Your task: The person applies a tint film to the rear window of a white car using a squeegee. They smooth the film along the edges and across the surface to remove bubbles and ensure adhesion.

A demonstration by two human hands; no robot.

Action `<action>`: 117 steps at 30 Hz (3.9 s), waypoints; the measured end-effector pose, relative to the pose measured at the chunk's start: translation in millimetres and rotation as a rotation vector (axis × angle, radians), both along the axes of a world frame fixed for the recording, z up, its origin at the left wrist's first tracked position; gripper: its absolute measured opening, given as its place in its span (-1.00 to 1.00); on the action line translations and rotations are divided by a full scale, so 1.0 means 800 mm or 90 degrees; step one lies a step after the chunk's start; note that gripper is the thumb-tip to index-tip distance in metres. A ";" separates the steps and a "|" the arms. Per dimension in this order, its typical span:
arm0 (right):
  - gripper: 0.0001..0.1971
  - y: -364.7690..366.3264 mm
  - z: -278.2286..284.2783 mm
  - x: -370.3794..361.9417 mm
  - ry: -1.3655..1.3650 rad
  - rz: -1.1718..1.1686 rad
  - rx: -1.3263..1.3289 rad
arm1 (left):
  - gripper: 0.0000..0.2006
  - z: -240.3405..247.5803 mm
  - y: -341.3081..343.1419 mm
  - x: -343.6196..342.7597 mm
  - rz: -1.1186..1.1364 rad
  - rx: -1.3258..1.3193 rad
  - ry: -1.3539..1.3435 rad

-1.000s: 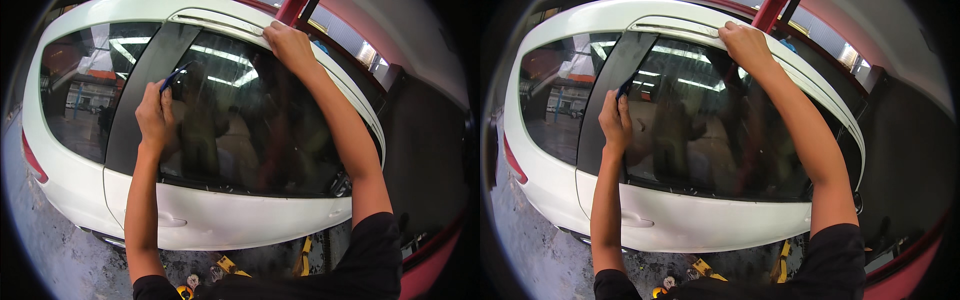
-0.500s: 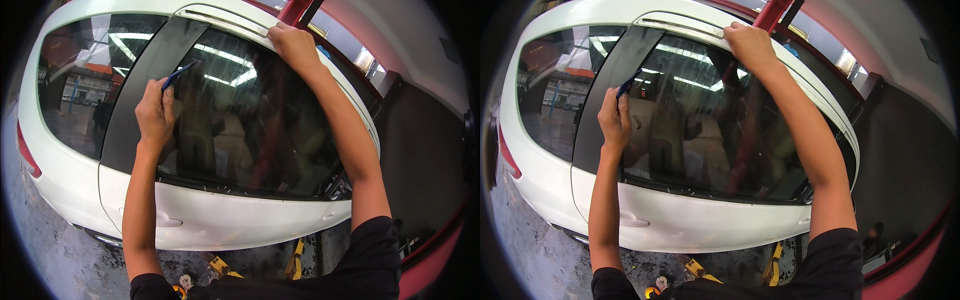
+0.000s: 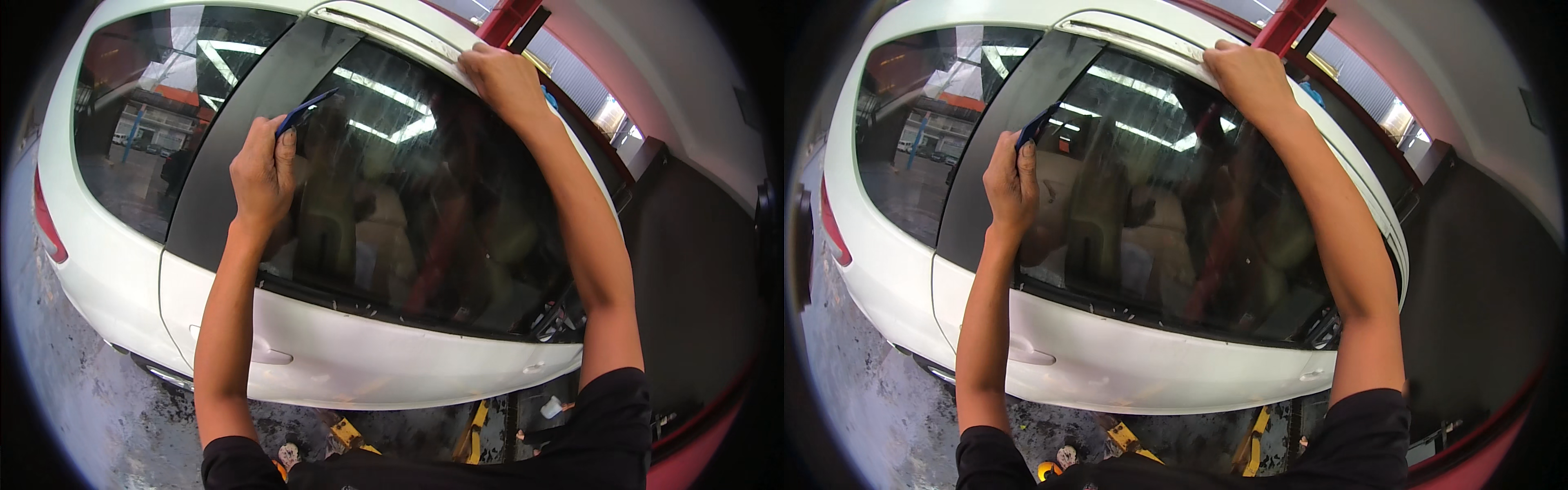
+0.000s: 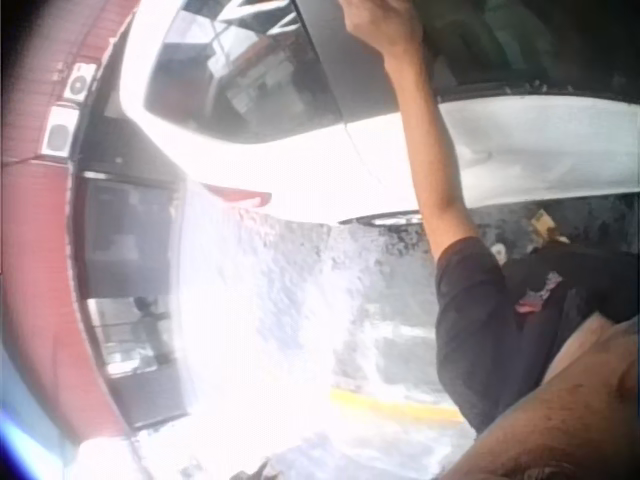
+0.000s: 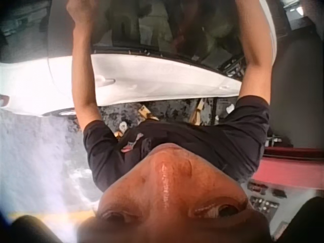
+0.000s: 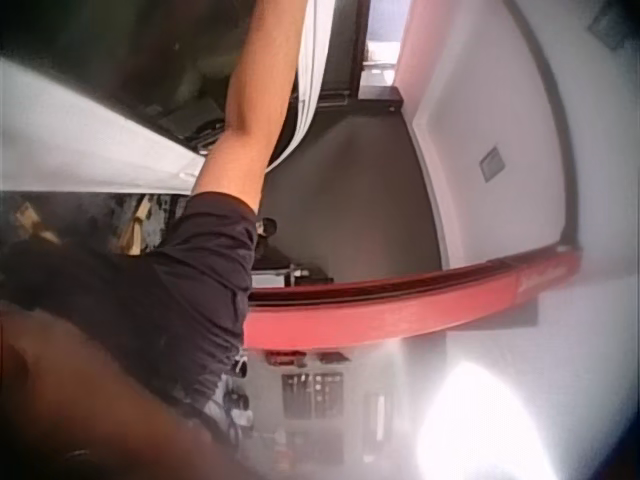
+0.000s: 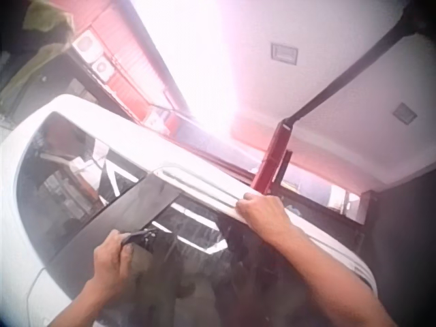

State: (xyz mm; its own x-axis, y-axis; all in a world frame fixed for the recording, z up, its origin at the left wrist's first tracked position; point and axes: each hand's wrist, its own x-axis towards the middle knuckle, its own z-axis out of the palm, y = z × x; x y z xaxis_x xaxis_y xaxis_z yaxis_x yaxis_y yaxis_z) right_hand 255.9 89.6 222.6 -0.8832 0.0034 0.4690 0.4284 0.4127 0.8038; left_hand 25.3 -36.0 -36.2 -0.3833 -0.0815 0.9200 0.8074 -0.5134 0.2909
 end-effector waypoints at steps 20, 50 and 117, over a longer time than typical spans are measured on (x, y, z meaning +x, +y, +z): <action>-0.91 -0.005 0.000 -0.016 -0.061 -0.053 0.099 | -0.83 -0.001 -0.002 0.003 -0.009 0.027 -0.012; -0.55 -0.073 -0.097 0.016 0.376 0.162 -0.398 | -0.66 0.045 0.003 0.070 -0.643 -0.109 -0.234; -0.73 -0.049 -0.081 -0.025 0.491 0.014 -0.222 | -0.84 0.209 0.082 -0.064 0.137 0.032 0.193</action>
State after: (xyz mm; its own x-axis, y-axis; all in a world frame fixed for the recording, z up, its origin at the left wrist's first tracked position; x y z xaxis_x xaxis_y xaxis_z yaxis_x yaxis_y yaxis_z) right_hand 236.0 50.6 158.0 -0.3171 0.2470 0.9157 0.7939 0.5973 0.1137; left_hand -26.0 29.2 131.3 -0.0637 -0.1788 0.9818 0.9441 -0.3296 0.0012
